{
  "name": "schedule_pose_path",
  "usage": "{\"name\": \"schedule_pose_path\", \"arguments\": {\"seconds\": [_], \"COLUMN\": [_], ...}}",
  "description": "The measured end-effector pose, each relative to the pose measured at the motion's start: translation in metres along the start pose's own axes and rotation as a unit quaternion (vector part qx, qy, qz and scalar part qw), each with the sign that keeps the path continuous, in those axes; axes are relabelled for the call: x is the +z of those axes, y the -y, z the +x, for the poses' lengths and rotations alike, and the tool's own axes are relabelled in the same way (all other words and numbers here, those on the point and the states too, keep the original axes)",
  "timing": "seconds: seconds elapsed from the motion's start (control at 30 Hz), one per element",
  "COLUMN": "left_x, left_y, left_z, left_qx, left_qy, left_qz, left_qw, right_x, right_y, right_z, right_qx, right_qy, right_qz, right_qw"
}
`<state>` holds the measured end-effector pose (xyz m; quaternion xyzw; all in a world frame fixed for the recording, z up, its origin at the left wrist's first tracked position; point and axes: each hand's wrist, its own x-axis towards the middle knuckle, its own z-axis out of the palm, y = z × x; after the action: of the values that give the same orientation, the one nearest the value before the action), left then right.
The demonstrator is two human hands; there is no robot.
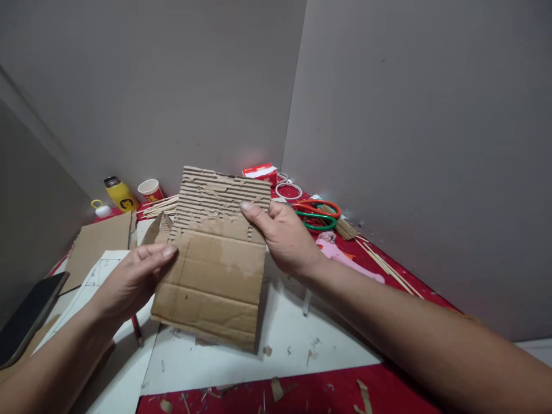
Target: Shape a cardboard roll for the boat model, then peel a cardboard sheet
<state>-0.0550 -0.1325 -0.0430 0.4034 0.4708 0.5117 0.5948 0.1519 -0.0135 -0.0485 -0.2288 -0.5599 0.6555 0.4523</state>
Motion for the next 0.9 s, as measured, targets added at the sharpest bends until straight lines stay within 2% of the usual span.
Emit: {"name": "schedule_pose_path", "arguments": {"seconds": [0.07,0.23,0.43,0.63,0.7,0.8,0.9], "left_x": [0.000,0.003,0.008,0.009,0.009,0.010,0.011], "left_y": [0.001,0.005,0.006,0.005,0.004,0.004,0.008], "left_z": [-0.001,-0.001,-0.001,-0.004,-0.006,-0.006,-0.004], "left_qx": [-0.002,0.021,0.038,0.072,0.064,0.033,0.004], "left_qy": [0.010,-0.005,0.009,-0.034,-0.039,-0.005,0.046], "left_qz": [0.032,0.075,0.039,0.101,0.117,0.091,0.041], "left_qw": [0.999,0.997,0.998,0.992,0.990,0.995,0.998], "right_x": [0.000,0.001,0.006,0.006,0.004,0.002,0.003], "right_y": [0.000,-0.003,0.000,0.006,0.005,0.002,-0.003], "right_z": [0.001,0.002,-0.005,-0.001,0.001,0.001,-0.004], "right_qx": [0.019,0.066,0.111,0.179,0.197,0.164,0.147], "right_qy": [-0.009,-0.016,-0.003,-0.007,0.003,0.028,0.083], "right_qz": [0.009,0.027,0.059,0.099,0.103,0.081,0.043], "right_qw": [1.000,0.997,0.992,0.979,0.975,0.983,0.985]}}
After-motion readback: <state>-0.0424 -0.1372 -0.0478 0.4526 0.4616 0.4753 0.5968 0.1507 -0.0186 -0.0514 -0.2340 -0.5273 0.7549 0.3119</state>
